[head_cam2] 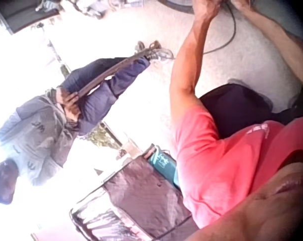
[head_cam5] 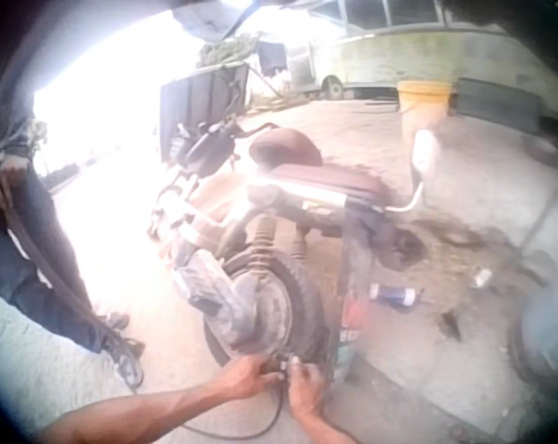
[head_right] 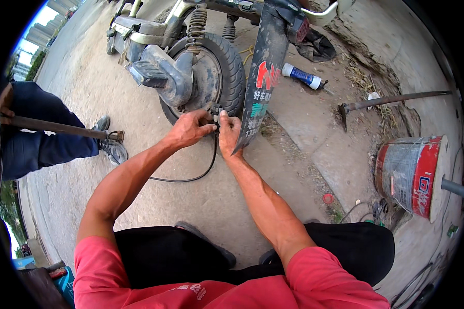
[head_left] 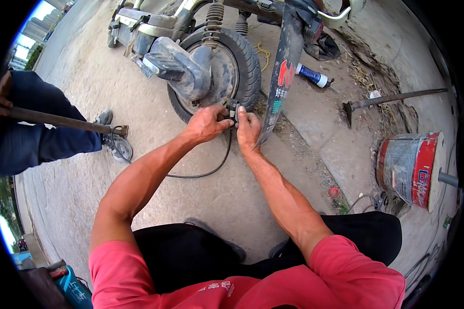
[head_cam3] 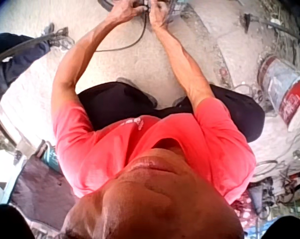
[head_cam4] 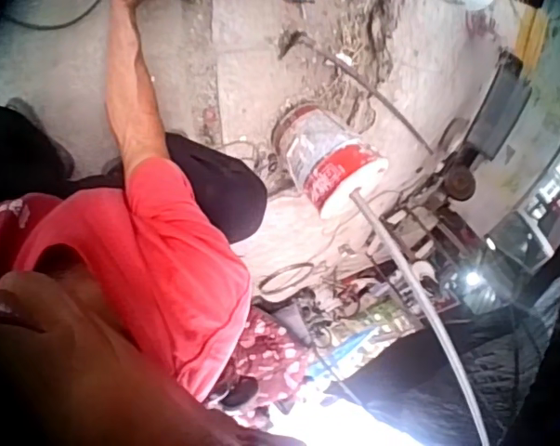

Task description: The person inflates a scooter tire using a manual pump, then removes the pump and moves to assemble a wheel by inserting spokes into a hub and attaching a rim.

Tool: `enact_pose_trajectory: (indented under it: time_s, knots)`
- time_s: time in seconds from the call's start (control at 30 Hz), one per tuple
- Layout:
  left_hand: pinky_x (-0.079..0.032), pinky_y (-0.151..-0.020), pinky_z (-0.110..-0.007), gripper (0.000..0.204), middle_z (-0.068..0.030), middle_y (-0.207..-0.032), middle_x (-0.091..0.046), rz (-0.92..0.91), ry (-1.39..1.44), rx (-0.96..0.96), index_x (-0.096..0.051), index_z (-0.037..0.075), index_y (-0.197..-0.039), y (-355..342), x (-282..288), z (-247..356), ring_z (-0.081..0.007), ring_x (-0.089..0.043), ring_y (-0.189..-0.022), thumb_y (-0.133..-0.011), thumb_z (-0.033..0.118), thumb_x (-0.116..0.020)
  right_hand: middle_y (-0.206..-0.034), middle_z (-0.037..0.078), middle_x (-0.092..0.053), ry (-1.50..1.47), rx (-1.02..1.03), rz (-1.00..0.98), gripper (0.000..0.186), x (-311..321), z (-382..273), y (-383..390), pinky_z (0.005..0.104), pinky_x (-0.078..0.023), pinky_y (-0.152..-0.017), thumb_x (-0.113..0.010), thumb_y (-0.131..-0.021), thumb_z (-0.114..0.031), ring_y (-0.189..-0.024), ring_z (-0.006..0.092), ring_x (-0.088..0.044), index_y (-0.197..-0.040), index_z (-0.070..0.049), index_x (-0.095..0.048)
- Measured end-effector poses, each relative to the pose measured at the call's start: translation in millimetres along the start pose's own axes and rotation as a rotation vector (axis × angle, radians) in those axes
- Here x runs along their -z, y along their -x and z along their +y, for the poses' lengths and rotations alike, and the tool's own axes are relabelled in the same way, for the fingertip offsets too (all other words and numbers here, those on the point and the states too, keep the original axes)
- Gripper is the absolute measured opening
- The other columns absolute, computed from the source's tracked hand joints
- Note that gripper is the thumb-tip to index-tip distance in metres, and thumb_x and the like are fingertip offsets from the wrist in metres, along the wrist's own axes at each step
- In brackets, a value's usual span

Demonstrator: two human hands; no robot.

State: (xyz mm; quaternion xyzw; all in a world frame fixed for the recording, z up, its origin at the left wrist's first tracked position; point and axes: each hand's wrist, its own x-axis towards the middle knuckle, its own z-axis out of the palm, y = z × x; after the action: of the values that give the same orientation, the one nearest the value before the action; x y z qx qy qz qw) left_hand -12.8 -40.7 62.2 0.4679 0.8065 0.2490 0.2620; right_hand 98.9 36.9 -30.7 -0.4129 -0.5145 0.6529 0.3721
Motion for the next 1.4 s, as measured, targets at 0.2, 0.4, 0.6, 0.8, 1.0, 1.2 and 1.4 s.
enact_pose_trajectory:
  time_s: [0.2,0.4,0.6,0.8,1.0,1.2,1.4]
  knots:
    - [-0.05,-0.07,-0.037,0.027,-0.0127,-0.08,-0.065,0.014,0.003,0.083,-0.063,-0.002,-0.091,-13.2,-8.9,-0.8,-0.0203,-0.063,-0.074,-0.086,0.023,-0.073,-0.064,0.002,-0.057,0.02,-0.059,-0.029,0.045,-0.1,-12.6,1.0,0.0299,-0.041,-0.058,-0.065,-0.096,-0.038,-0.063,0.01,-0.05,-0.071,-0.001,-0.06]
    - [-0.05,-0.066,-0.032,0.021,-0.0077,-0.08,-0.064,-0.031,0.313,0.189,-0.061,-0.002,-0.088,-16.0,-17.4,-9.1,-0.0146,-0.061,-0.072,-0.09,0.017,-0.069,-0.066,0.002,-0.06,0.051,-0.077,-0.078,0.046,5.2,-17.8,4.0,0.0294,-0.041,-0.058,-0.064,-0.095,-0.042,-0.062,0.0103,-0.051,-0.073,-0.001,-0.063]
    - [-0.048,-0.064,-0.03,0.018,-0.0038,-0.075,-0.06,-0.016,0.34,0.186,-0.06,-0.001,-0.085,-14.1,-20.5,-21.0,-0.0128,-0.057,-0.07,-0.089,0.015,-0.067,-0.066,0.007,-0.064,0.157,-0.228,-0.14,0.052,7.9,-33.8,7.5,0.0331,-0.046,-0.062,-0.063,-0.094,-0.046,-0.065,0.0143,-0.058,-0.075,0.003,-0.067]
    - [-0.047,-0.064,-0.032,0.021,-0.0059,-0.073,-0.059,0.025,0.204,0.116,-0.06,-0.002,-0.081,-9.3,-23.5,-19.4,-0.0139,-0.056,-0.069,-0.087,0.018,-0.066,-0.064,0.013,-0.068,0.278,-0.339,-0.217,0.068,12.9,-20.4,-14.8,0.0358,-0.049,-0.065,-0.056,-0.09,-0.063,-0.063,0.0203,-0.065,-0.079,0.002,-0.072]
    - [-0.049,-0.065,-0.036,0.027,-0.0109,-0.074,-0.065,0.105,0.178,0.133,-0.064,-0.003,-0.086,-7.6,-25.3,-6.2,-0.0184,-0.062,-0.071,-0.088,0.024,-0.067,-0.061,0.013,-0.066,0.295,-0.31,-0.219,0.07,14.1,-26.1,-18.9,0.0372,-0.049,-0.065,-0.055,-0.09,-0.064,-0.06,0.024,-0.065,-0.075,0.001,-0.072]
    - [-0.05,-0.067,-0.041,0.031,-0.0174,-0.075,-0.066,0.154,0.109,0.189,-0.065,-0.003,-0.089,-12.3,-31.7,-5.9,-0.0286,-0.065,-0.07,-0.086,0.028,-0.068,-0.059,0.012,-0.064,0.345,-0.286,-0.244,0.068,18.1,-31.1,-26.1,0.0372,-0.049,-0.064,-0.055,-0.09,-0.063,-0.06,0.0224,-0.065,-0.076,0.001,-0.072]
    - [-0.05,-0.068,-0.048,0.032,-0.0233,-0.077,-0.065,0.165,-0.063,0.131,-0.063,-0.001,-0.085,-15.3,-27.2,3.3,-0.0418,-0.065,-0.076,-0.082,0.03,-0.068,-0.06,0.009,-0.062,0.301,-0.312,-0.317,0.063,26.2,-38.4,-27.4,0.0332,-0.044,-0.059,-0.059,-0.09,-0.061,-0.057,0.0186,-0.059,-0.076,0.0,-0.071]
